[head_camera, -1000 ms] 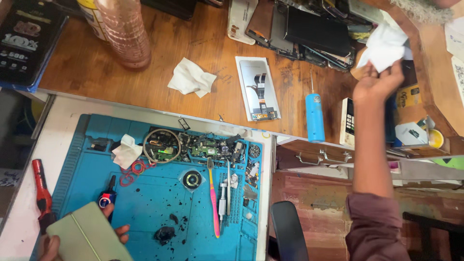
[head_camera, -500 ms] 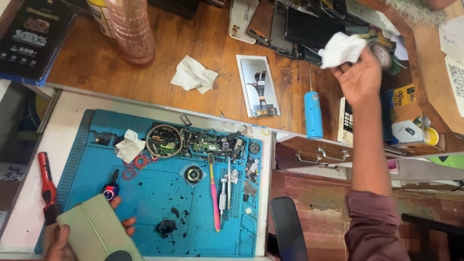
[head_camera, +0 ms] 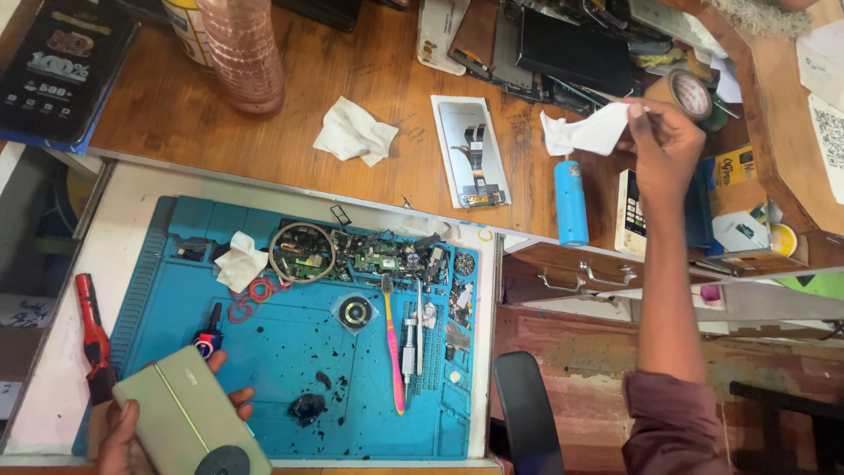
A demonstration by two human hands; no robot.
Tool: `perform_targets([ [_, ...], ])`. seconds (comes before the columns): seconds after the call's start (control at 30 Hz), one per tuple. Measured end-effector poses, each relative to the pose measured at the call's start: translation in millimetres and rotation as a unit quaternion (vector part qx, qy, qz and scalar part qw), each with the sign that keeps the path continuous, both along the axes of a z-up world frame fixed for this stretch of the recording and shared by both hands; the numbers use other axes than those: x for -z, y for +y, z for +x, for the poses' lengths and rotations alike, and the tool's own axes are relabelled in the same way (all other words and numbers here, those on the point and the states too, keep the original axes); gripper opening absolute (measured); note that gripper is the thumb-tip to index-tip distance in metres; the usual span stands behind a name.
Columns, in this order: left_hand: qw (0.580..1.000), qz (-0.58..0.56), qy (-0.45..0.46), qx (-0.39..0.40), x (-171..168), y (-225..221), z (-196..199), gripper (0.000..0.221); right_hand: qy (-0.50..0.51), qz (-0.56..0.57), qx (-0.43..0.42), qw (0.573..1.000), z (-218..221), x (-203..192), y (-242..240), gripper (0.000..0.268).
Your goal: The person uses an electric screwdriver to remove screws from the back of a green smartphone and then wipes the camera module with a white cloth dampened with liquid from a bottle.
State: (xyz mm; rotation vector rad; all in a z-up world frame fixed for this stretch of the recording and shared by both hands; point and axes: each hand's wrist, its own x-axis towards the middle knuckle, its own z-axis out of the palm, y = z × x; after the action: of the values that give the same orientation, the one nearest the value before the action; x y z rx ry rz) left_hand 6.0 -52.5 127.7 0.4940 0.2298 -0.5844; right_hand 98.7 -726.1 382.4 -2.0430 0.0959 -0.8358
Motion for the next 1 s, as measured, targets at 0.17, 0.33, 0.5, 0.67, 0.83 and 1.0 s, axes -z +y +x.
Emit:
perform_targets([
  [0.17, 0.999, 0.043, -0.01, 0.029, -21.6, -13.4, 10.6, 0.092, -0.028, -0.076, 0.064, 0.995, -5.4, -8.6, -26.4, 0.023],
  [0.33, 0.999, 0.051, 0.009, -0.008, -36.1, -31.6, -0.5, 0.089, 0.088, -0.018, 0.044, 0.995, -4.4, -24.9, -25.6, 0.024],
  [0.5, 0.992, 0.09, -0.008, -0.083, -64.2, -57.8, -5.3, 0.08, 0.053, 0.316, -0.093, 0.943, -12.4, -44.5, -7.7, 0.02],
  [0.67, 0.979, 0.174, 0.01, -0.103, -127.3, -85.0, -4.5, 0.066, 0.194, 0.299, -0.011, 0.934, -23.2, -41.8, 41.6, 0.031],
  [0.83, 0.977, 0.186, 0.013, -0.102, -168.9, -114.0, -3.1, 0.058, 0.212, 0.399, -0.088, 0.888, -56.5, -48.4, 112.4, 0.034],
  [1.0, 0.992, 0.119, 0.009, -0.039, -183.9, -123.8, -2.1, 0.065, 0.205, 0.515, -0.143, 0.82, -89.6, -3.6, 161.3, 0.027],
])
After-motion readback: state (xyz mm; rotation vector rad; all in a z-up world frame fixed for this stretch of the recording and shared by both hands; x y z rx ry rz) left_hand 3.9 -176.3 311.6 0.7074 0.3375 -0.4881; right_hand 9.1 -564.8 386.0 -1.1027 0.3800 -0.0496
